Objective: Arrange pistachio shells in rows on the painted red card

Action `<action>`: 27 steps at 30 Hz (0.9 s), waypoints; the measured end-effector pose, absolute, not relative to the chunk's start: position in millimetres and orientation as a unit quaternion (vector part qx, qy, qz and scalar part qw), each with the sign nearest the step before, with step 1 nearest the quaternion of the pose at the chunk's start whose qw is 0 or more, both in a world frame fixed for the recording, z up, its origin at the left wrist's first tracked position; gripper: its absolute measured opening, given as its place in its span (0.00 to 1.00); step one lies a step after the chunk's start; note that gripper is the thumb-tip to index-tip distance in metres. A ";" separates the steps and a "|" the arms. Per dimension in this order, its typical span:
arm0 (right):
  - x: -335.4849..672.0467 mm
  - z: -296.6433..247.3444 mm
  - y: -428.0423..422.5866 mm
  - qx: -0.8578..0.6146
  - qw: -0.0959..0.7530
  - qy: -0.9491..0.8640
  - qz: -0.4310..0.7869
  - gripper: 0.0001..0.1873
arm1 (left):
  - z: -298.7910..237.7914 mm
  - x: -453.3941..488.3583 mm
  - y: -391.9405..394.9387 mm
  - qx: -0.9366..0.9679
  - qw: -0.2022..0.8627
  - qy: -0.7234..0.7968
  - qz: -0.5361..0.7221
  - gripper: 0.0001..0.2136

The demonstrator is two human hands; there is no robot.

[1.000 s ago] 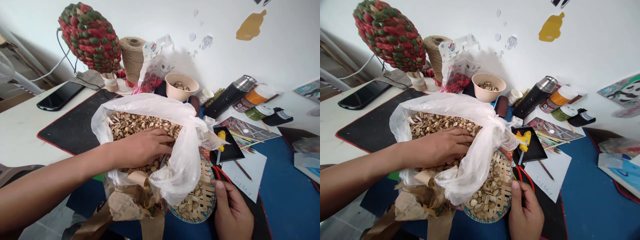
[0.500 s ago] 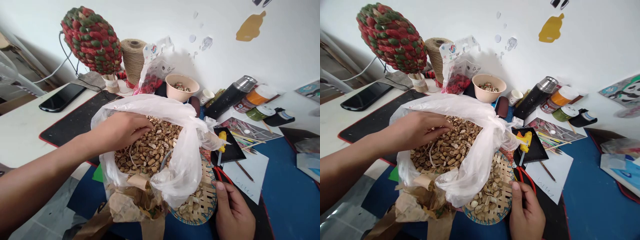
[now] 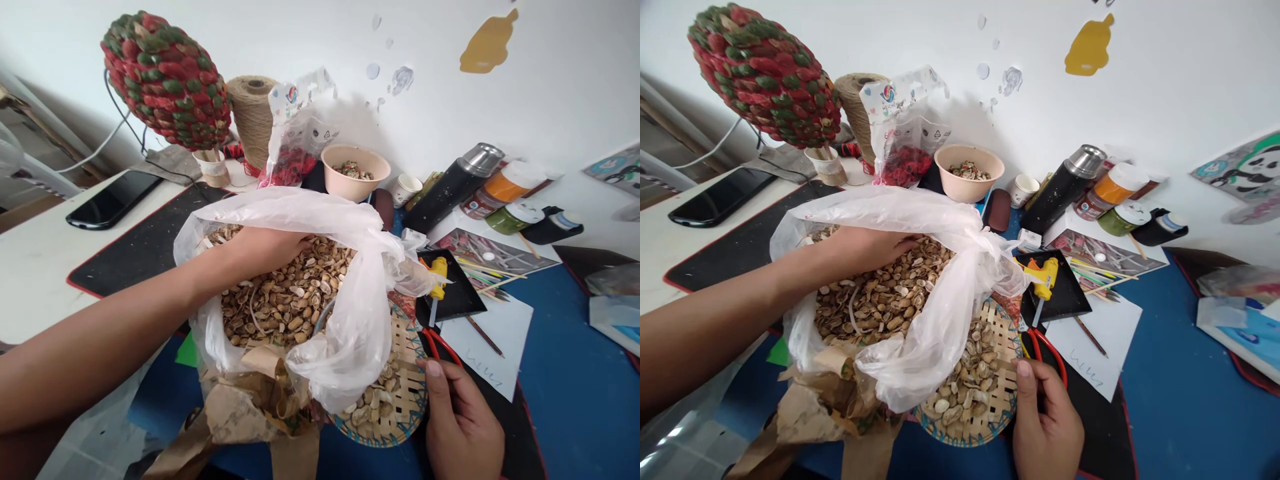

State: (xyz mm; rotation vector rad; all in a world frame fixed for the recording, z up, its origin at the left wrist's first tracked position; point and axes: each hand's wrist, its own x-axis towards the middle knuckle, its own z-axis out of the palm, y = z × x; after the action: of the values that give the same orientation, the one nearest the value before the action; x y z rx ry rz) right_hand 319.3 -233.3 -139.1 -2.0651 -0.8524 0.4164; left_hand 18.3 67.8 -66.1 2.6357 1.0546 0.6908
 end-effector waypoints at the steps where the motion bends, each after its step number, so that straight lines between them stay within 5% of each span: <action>1: 319.1 -139.2 -233.2 -0.824 0.421 -0.341 0.166 0.41 | -67.0 15.7 67.6 0.899 0.110 0.361 0.221 0.15; 9: 318.5 -137.0 -230.3 -0.831 0.416 -0.333 0.158 0.44 | -56.9 -13.4 58.3 0.886 0.047 0.431 0.161 0.11; 15: 319.3 -138.4 -232.4 -0.832 0.419 -0.323 0.165 0.44 | -53.7 3.1 31.1 0.947 0.156 0.257 0.110 0.09; 27: 320.0 -141.7 -232.0 -0.833 0.423 -0.313 0.171 0.44 | -75.7 25.9 30.9 0.962 0.117 0.218 0.117 0.04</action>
State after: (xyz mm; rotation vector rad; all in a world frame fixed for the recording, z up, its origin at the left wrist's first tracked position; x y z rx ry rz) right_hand 320.0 -232.0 -141.7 -2.0836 -0.7842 0.4286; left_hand 25.9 30.9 -75.7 2.8154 0.6371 0.3413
